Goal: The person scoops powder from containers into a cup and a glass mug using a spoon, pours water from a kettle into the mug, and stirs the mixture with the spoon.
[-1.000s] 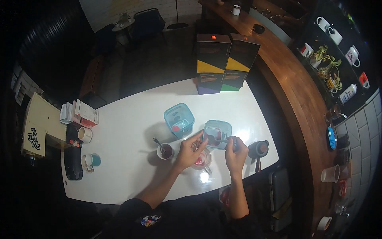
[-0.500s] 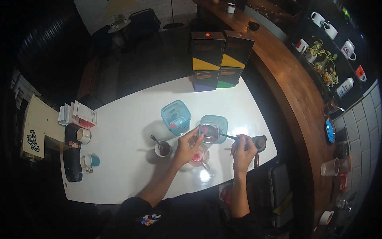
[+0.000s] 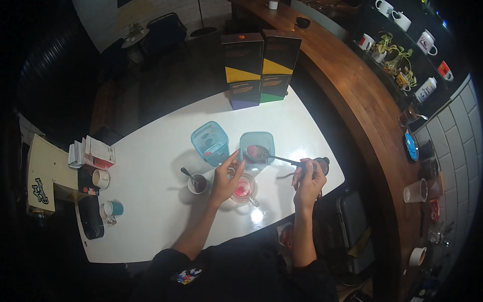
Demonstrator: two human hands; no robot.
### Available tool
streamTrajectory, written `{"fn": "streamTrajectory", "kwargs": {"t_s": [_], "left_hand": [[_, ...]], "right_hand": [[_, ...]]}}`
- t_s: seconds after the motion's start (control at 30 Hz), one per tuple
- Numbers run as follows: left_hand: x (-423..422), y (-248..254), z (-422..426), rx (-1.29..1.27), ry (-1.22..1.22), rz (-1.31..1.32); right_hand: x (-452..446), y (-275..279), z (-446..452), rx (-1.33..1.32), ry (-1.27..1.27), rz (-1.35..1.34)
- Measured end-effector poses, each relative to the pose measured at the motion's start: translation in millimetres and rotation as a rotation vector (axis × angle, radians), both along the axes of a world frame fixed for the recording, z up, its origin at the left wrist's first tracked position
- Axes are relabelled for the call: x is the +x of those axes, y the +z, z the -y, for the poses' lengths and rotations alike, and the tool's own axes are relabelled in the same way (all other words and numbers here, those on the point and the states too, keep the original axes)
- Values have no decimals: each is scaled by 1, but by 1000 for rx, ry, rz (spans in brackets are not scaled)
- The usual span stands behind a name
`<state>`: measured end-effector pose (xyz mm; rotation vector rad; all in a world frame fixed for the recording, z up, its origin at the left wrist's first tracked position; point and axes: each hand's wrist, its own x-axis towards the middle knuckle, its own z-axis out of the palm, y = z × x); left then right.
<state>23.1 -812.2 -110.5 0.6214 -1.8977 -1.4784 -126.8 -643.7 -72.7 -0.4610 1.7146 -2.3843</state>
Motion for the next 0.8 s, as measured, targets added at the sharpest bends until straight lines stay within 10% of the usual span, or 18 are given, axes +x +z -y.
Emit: {"fn": "streamTrajectory", "kwargs": {"t_s": [0.8], "left_hand": [[51,-22,-18,-140,-162,186]], "right_hand": [[3,3,1,-1,32,-34]]}}
